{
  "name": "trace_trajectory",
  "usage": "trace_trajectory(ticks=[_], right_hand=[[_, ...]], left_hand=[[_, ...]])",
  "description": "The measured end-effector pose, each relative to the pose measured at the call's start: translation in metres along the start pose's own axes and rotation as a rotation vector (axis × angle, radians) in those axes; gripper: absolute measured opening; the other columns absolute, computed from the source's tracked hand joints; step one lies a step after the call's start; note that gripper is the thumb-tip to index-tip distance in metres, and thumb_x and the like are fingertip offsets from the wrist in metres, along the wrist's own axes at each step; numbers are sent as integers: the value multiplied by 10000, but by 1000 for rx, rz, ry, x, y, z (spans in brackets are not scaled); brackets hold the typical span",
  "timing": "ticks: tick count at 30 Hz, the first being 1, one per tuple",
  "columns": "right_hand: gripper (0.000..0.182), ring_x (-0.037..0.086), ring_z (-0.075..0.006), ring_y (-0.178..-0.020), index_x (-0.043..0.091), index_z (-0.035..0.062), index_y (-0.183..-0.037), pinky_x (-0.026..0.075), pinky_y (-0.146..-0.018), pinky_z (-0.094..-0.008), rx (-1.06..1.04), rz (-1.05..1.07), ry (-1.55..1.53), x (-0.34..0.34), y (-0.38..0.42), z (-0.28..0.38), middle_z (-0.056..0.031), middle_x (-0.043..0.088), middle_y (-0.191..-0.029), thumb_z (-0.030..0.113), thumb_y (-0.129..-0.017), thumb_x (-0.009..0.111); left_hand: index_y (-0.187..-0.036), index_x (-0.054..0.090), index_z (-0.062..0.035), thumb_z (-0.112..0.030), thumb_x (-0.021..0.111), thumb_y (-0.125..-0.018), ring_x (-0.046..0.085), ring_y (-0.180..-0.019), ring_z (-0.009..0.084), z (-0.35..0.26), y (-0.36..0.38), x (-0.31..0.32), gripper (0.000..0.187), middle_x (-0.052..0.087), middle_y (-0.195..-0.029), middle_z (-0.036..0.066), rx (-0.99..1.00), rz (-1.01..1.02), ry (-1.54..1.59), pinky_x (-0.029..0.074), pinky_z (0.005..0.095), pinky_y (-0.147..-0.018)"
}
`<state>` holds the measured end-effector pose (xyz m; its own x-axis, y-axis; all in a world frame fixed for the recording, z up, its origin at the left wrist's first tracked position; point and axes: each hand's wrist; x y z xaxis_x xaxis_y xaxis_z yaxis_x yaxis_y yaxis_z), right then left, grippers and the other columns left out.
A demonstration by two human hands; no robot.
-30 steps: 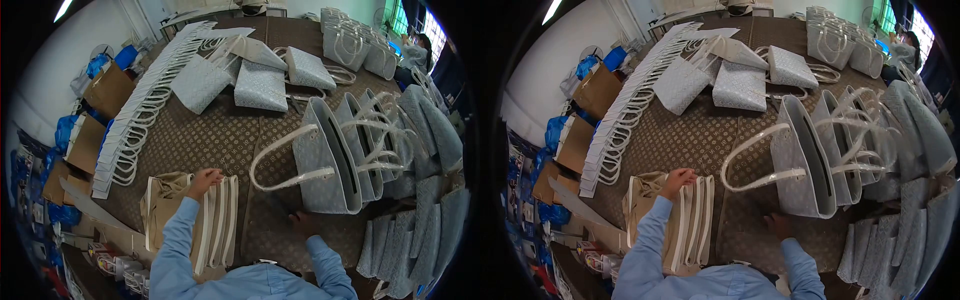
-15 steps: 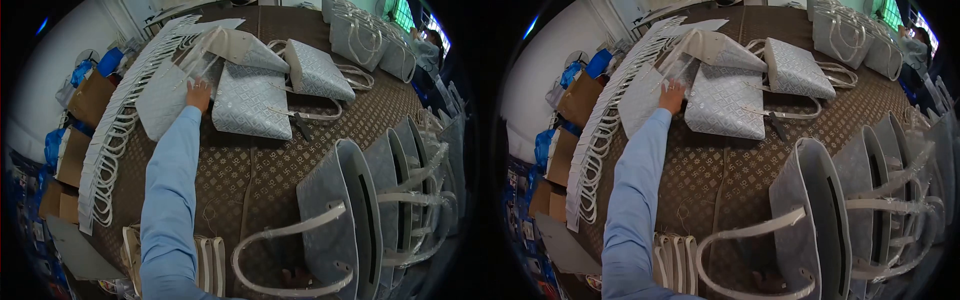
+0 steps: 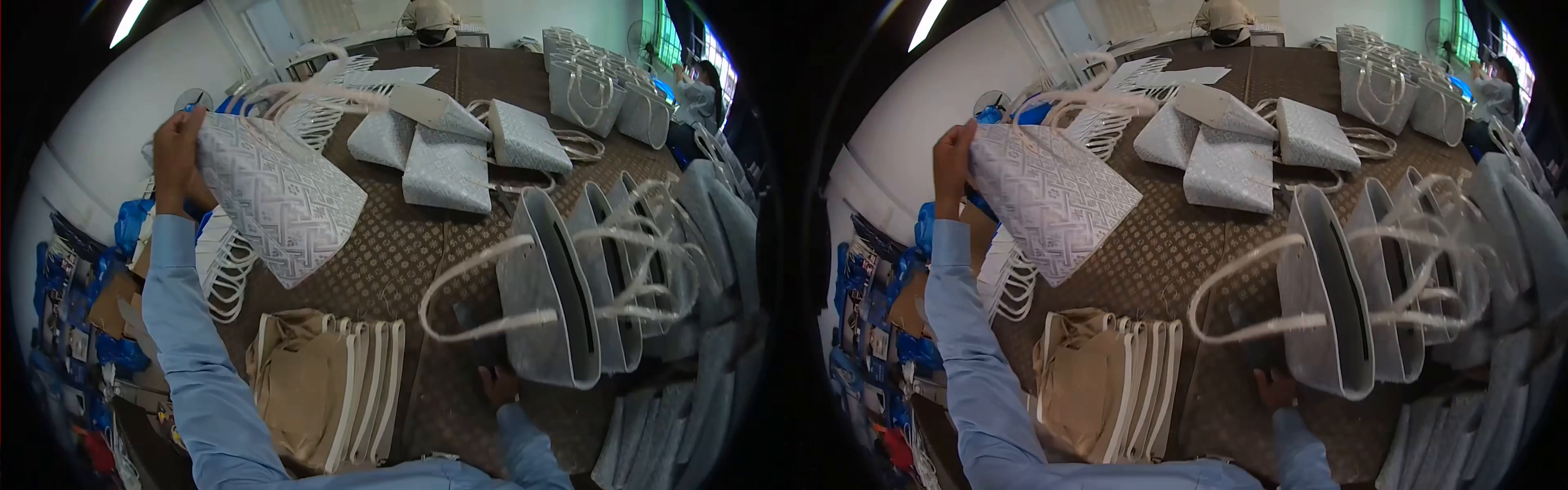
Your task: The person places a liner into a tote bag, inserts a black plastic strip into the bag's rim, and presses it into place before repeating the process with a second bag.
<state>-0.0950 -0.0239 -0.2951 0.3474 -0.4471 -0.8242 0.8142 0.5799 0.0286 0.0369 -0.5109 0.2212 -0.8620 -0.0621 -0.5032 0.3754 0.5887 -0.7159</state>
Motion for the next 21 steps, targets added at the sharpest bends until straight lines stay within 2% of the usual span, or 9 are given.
trace_trajectory(ticks=[2,4,8,9,11,15,18,20,21], right_hand=[[545,560,-381,-663,582,5,-706,418,-599,-454,-53,-47,-95,-18,8,7,-227,564,-678,541,-803,571],[525,547,-377,-653,582,5,-716,416,-595,-430,-67,226,-224,-43,29,11,-218,573,-687,522,-807,585],[471,552,-309,-599,589,10,-696,412,-569,-392,-169,156,-339,-63,97,-31,-189,576,-653,465,-817,608],[453,542,-245,-569,585,4,-674,410,-551,-364,-75,225,-380,-93,118,-29,-159,557,-606,432,-819,619],[441,513,-167,-547,599,-2,-678,404,-536,-341,74,274,-445,-116,149,-51,-135,546,-574,416,-814,636],[441,385,-88,-572,517,-8,-625,345,-504,-328,207,84,-545,-172,212,-91,-44,395,-529,369,-813,648],[453,362,-69,-579,471,15,-587,310,-496,-307,267,-20,-556,-197,237,-121,8,365,-549,364,-832,625],[462,365,-63,-578,463,32,-573,297,-500,-288,291,-63,-535,-205,253,-164,38,380,-562,375,-851,600],[458,375,-64,-597,475,31,-593,301,-518,-285,331,-135,-445,-203,254,-186,37,404,-583,384,-866,576]], left_hand=[[-710,583,-19,-260,574,-870,515,-601,75,-78,39,-42,290,565,-633,10,-82,-83,250,421,233,-611],[-714,577,-28,-243,560,-883,494,-582,63,-129,79,-70,274,558,-644,2,-95,-10,411,411,219,-582],[-691,534,-39,-221,557,-878,472,-564,85,-173,154,-76,262,524,-636,14,-43,153,736,396,218,-547],[-691,534,-39,-221,557,-878,472,-564,85,-187,174,-73,262,524,-636,14,-33,146,742,396,218,-547],[-650,515,-19,-226,602,-833,436,-594,101,-213,216,-67,289,522,-676,40,322,218,790,339,251,-532],[-668,538,1,-211,644,-792,476,-635,131,-215,268,-65,268,552,-717,83,339,230,982,375,271,-584],[-702,563,18,-195,686,-774,528,-683,166,-205,264,-68,256,575,-747,98,347,492,870,421,312,-668],[-737,584,17,-189,696,-765,564,-729,215,-194,265,-67,236,584,-784,111,597,926,503,447,368,-753],[-763,611,3,-182,683,-767,572,-798,260,-194,274,-68,199,596,-857,124,605,1052,376,424,418,-862]])
Point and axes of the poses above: each hand's wrist, its own y-axis away from the middle knuckle, its own x-axis out of the palm, z = x × y
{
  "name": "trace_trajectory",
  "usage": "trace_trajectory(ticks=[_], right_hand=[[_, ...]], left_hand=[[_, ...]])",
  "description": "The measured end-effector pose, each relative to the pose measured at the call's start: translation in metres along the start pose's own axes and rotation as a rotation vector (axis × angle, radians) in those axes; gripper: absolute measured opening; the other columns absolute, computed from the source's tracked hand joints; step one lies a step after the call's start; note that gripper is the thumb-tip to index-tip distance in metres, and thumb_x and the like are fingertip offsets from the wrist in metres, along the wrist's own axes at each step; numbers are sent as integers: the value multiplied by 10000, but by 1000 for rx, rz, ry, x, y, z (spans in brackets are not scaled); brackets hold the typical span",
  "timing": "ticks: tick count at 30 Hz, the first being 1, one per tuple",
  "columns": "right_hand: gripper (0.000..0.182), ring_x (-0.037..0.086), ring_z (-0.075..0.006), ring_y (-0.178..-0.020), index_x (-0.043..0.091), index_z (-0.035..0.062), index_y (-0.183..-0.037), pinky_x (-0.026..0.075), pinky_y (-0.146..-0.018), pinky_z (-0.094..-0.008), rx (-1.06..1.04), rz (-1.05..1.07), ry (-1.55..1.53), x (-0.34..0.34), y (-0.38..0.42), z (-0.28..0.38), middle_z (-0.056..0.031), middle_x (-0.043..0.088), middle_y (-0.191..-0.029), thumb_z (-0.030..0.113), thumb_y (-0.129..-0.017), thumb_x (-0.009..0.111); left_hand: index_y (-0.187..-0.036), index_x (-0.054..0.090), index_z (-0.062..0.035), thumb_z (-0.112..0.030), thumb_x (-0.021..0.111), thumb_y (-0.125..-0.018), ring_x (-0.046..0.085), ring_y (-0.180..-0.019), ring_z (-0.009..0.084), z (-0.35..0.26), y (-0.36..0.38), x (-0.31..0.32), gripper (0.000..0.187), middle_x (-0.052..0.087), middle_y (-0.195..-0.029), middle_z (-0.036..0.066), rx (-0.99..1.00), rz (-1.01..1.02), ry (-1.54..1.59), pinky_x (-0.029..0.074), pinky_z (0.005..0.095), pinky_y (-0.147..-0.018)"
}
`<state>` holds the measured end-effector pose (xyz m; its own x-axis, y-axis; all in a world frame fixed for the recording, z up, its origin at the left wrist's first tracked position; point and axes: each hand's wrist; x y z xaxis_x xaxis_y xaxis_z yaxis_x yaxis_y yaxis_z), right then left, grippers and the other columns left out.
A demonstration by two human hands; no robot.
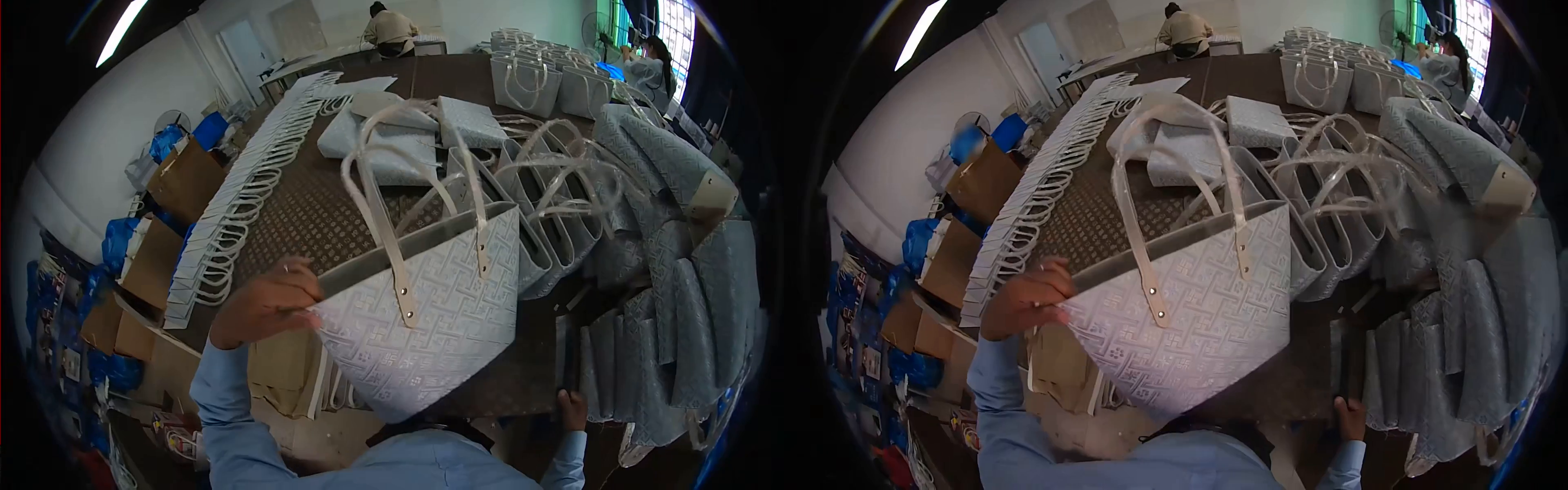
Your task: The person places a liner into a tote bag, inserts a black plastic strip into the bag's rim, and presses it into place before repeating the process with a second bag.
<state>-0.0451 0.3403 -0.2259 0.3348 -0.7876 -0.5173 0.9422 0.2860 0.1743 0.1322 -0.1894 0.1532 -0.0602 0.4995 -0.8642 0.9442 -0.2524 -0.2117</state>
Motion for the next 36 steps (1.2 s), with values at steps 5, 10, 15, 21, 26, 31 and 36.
trace_trajectory(ticks=[5,10,15,21,26,31,36], right_hand=[[433,428,-103,-671,542,12,-679,358,-606,-308,93,-345,-276,-11,-5,19,-5,496,-667,395,-878,570],[374,455,-76,-694,647,35,-902,354,-632,-259,-116,-420,-452,18,-21,89,27,543,-731,384,-918,513],[346,479,-69,-652,664,8,-873,369,-597,-228,-290,-418,-544,36,-10,193,7,561,-705,315,-932,516],[359,400,-44,-534,637,15,-826,299,-523,-210,-422,-378,-524,22,-10,245,22,491,-604,300,-957,462],[361,378,-40,-513,638,12,-762,282,-481,-217,-484,-332,-443,43,1,293,27,471,-570,278,-950,482],[370,399,-32,-520,650,-10,-731,291,-476,-226,-411,81,-309,75,0,329,36,477,-541,288,-919,536],[340,423,-44,-533,656,-16,-750,329,-483,-231,-469,484,-202,112,0,368,20,511,-554,262,-915,551]], left_hand=[[-913,635,-26,-218,694,-745,564,-914,273,23,70,115,262,605,-916,129,-283,229,72,384,429,-928],[-1218,521,-48,-335,667,-780,582,-980,232,15,78,179,544,633,-931,122,-411,53,-293,390,393,-920],[-1256,512,-149,-191,617,-836,614,-982,211,17,44,194,435,663,-913,6,-89,-90,-248,237,486,-1064],[-1196,553,-182,-51,608,-724,596,-979,199,24,63,173,493,633,-1015,32,247,8,-355,266,558,-1040],[-1265,512,-161,-254,657,-782,489,-1156,263,18,58,152,512,531,-1233,76,139,117,-4,265,524,-1044],[-1294,478,-123,-255,621,-846,478,-1180,272,38,67,113,488,522,-1261,106,68,280,434,337,456,-1023],[-1188,541,14,-201,544,-916,618,-923,167,28,26,128,347,644,-1034,123,-231,-334,930,491,287,-811]])
Point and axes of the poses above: each hand's wrist, its own y-axis away from the middle knuckle, its own x-axis out of the palm, z = x × y
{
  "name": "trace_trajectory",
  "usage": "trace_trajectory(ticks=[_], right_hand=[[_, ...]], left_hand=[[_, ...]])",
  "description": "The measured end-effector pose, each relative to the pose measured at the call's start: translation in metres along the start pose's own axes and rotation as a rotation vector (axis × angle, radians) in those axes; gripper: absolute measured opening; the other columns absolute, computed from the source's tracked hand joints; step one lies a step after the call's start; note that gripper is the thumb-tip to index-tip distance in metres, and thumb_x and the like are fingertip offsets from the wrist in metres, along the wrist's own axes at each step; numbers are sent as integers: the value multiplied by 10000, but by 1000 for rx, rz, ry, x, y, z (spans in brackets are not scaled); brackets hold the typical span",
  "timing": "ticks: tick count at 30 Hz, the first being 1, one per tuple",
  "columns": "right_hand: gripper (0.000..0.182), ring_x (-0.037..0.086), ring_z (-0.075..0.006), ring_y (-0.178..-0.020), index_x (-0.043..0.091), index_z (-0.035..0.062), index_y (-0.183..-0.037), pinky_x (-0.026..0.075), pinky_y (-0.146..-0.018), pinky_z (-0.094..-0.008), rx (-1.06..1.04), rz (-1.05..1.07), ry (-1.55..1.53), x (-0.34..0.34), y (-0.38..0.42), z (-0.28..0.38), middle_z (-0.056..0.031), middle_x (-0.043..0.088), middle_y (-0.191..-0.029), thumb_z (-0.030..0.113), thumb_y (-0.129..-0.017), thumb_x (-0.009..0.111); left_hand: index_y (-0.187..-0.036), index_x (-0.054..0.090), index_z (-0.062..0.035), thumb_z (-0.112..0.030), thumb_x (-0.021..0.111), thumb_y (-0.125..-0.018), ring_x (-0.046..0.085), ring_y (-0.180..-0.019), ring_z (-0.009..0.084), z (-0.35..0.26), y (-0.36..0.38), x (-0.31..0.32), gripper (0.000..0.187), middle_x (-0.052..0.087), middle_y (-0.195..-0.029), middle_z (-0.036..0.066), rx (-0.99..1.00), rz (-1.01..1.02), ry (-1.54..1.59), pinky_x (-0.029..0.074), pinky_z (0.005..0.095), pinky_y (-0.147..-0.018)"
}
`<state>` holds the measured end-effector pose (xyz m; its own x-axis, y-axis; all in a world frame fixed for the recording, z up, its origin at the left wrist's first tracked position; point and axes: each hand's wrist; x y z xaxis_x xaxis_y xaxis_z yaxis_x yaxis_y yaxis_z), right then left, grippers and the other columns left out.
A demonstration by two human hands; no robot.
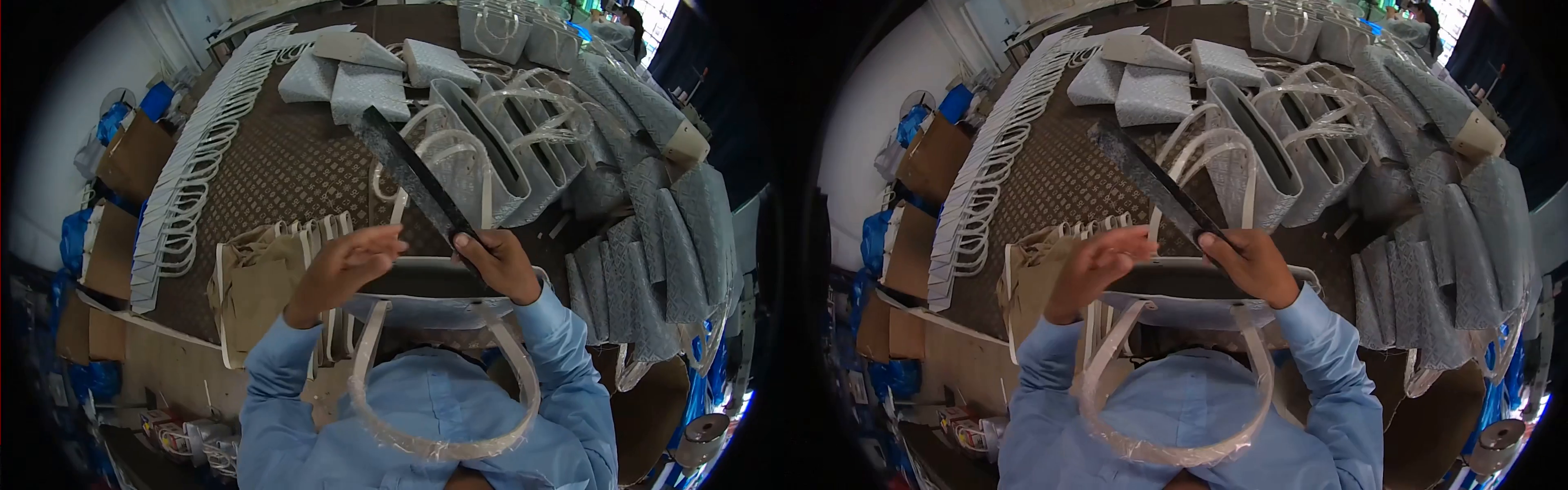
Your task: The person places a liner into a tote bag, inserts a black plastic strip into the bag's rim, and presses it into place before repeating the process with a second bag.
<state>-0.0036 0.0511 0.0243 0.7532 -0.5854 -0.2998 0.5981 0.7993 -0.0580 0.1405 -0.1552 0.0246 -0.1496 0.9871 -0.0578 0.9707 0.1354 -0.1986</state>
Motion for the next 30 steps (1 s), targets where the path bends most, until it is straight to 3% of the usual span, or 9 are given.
trace_trajectory(ticks=[3,7,10,15,16,21,25,27,30], right_hand=[[348,501,-60,-545,656,-13,-869,394,-503,-216,-232,83,15,35,-11,-6,-41,606,-638,283,-946,490],[439,537,-72,-529,647,-32,-949,411,-470,-213,40,61,-305,-2,-7,10,-25,588,-634,348,-961,426],[495,541,-94,-539,619,-35,-1043,412,-510,-192,90,-90,-142,-70,6,-6,-67,623,-688,377,-977,352],[452,456,-96,-620,607,-40,-1062,350,-549,-234,-352,-20,157,-63,23,-43,-6,546,-713,340,-968,379],[306,481,-146,-652,604,-41,-1002,376,-573,-286,-71,-91,103,-54,30,-36,-36,508,-702,230,-930,483],[152,523,-257,-643,605,-23,-929,412,-569,-327,-260,58,507,-31,29,-28,-122,514,-712,71,-810,609],[160,551,-309,-677,608,-4,-906,452,-580,-371,-430,135,776,-30,30,-38,-140,557,-767,61,-763,642],[161,565,-317,-694,608,0,-907,467,-591,-374,-426,151,801,-26,31,-40,-142,573,-787,63,-763,644],[165,595,-338,-727,613,0,-910,491,-611,-375,-406,183,764,-21,29,-46,-158,608,-831,60,-759,645]], left_hand=[[-1123,578,25,-188,522,-928,642,-834,178,10,-15,32,294,669,-935,119,74,-52,3,505,303,-742],[-1060,597,36,-206,479,-950,648,-768,167,0,-14,8,291,678,-850,115,240,-287,-391,493,270,-655],[-1111,585,23,-172,463,-949,586,-689,105,3,8,-49,282,634,-784,62,173,-639,-138,447,235,-615],[-1144,588,-9,-90,495,-898,401,-625,30,-19,46,-88,274,522,-735,-27,288,-862,-175,306,177,-564],[-1124,602,-25,-93,532,-877,402,-622,29,-23,42,-76,266,523,-737,-29,220,-771,-332,309,183,-559],[-1001,645,-30,-162,648,-818,468,-603,80,-7,25,-47,225,564,-789,19,-40,-266,-664,350,238,-519],[-982,637,-12,-190,634,-828,538,-613,189,20,21,-44,236,578,-827,68,80,-284,-769,396,307,-542],[-979,631,-8,-198,605,-839,566,-665,282,24,22,-49,237,582,-850,107,23,-232,-959,425,370,-595],[-971,634,-11,-215,594,-845,577,-700,286,16,18,-52,243,575,-842,110,-114,-126,-963,440,373,-630]])
Point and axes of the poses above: each hand's wrist, its own y-axis away from the middle knuckle, its own x-axis out of the palm, z = x × y
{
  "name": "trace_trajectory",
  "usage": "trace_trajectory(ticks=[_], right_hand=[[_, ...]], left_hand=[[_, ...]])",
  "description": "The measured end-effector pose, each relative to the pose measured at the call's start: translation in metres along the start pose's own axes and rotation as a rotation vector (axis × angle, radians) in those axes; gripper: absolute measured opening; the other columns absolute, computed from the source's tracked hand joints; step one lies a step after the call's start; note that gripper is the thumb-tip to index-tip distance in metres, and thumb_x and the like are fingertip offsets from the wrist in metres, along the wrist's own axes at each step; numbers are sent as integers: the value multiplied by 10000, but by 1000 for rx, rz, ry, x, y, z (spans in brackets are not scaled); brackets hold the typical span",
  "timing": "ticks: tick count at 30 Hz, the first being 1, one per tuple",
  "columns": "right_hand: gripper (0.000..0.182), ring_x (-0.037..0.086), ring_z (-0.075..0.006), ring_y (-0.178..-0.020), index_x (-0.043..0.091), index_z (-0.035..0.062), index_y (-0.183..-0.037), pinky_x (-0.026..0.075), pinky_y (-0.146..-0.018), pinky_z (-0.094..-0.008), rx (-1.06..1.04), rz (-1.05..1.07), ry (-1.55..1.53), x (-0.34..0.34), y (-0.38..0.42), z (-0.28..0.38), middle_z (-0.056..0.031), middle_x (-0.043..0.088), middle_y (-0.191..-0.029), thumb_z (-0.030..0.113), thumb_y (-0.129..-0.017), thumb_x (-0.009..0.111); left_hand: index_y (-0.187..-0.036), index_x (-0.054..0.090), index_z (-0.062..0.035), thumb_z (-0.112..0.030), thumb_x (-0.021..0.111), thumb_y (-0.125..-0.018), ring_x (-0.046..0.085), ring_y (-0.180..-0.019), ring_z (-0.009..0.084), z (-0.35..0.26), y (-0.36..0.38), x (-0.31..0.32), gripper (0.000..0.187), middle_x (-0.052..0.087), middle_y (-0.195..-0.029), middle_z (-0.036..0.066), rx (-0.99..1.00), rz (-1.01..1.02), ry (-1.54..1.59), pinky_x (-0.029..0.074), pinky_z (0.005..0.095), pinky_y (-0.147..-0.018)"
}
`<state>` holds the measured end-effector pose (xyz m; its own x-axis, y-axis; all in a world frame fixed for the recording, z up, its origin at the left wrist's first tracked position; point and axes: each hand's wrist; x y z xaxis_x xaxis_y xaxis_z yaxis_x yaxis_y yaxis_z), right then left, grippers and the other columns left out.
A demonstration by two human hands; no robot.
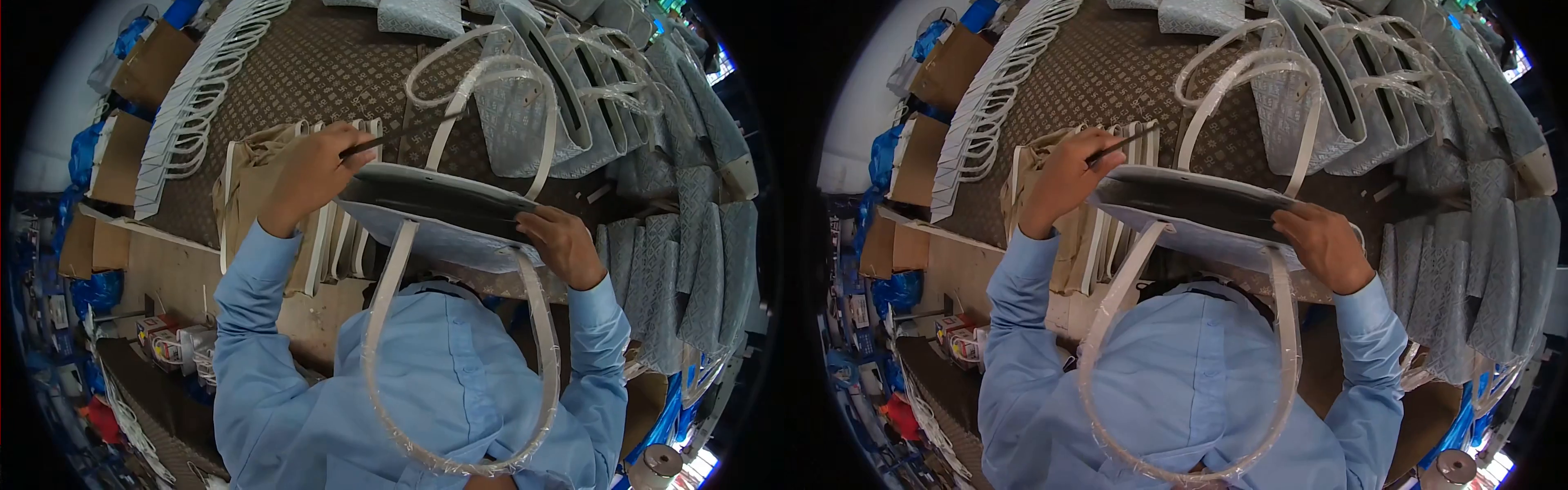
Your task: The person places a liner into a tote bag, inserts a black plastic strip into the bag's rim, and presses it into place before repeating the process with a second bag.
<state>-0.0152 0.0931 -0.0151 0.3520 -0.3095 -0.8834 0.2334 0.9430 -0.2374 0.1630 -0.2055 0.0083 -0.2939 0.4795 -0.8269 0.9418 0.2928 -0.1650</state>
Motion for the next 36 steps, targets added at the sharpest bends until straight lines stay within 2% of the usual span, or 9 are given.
trace_trajectory(ticks=[3,9,13,15,16,18,21,24,36], right_hand=[[183,626,-350,-747,618,-22,-918,502,-613,-372,20,-3,-78,6,0,-13,-188,634,-862,27,-745,652],[163,632,-352,-719,629,-38,-900,501,-610,-364,78,5,-103,10,-6,-13,-211,637,-820,17,-748,652],[144,616,-365,-699,639,-22,-888,495,-601,-369,115,-11,-96,13,-7,-15,-217,622,-773,39,-759,647],[139,611,-367,-690,639,-21,-884,488,-591,-373,131,9,-95,12,-9,-15,-222,614,-761,45,-762,646],[135,607,-368,-682,639,-20,-880,481,-582,-376,148,25,-91,11,-11,-14,-227,607,-749,50,-765,646],[129,601,-371,-671,638,-21,-872,473,-571,-380,158,31,-85,10,-13,-14,-229,600,-737,53,-767,645],[118,589,-376,-655,637,-23,-856,461,-561,-388,168,46,-66,8,-15,-12,-228,588,-712,57,-770,641],[104,577,-368,-613,625,-33,-836,446,-541,-382,153,30,-66,12,-17,-11,-219,575,-679,56,-784,633],[117,589,-350,-603,620,-43,-817,451,-542,-368,135,25,-73,15,-15,-17,-207,588,-679,72,-801,626]], left_hand=[[-976,637,-13,-234,599,-843,587,-734,294,9,-3,3,261,591,-840,125,101,16,12,456,372,-655],[-985,640,-7,-274,628,-827,610,-801,299,20,-11,6,310,631,-856,157,-12,99,190,469,362,-690],[-990,644,-15,-287,647,-811,613,-810,299,22,-18,8,326,634,-861,154,5,171,145,470,365,-697],[-1022,630,-35,-261,663,-805,576,-730,200,23,-20,9,316,636,-878,84,153,255,48,443,313,-644],[-1022,630,-35,-261,663,-805,576,-730,200,26,-20,11,316,636,-878,84,150,257,48,443,313,-644],[-1034,631,-57,-259,684,-772,581,-793,236,31,-21,17,335,619,-898,76,265,212,78,451,339,-690],[-1029,632,-66,-257,699,-737,585,-850,262,23,-25,19,355,608,-894,74,254,265,-75,457,359,-732],[-990,647,-61,-293,707,-707,608,-861,285,23,-30,30,372,633,-910,88,291,258,-61,477,384,-748],[-866,623,-59,-269,674,-753,599,-802,302,25,-32,48,244,615,-839,83,325,213,-125,470,406,-681]])
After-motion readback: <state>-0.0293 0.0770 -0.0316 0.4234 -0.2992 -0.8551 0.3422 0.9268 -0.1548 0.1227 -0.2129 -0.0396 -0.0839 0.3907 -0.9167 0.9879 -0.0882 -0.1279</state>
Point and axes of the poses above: each hand's wrist, its own y-axis away from the middle knuckle, its own x-axis out of the palm, z = x × y
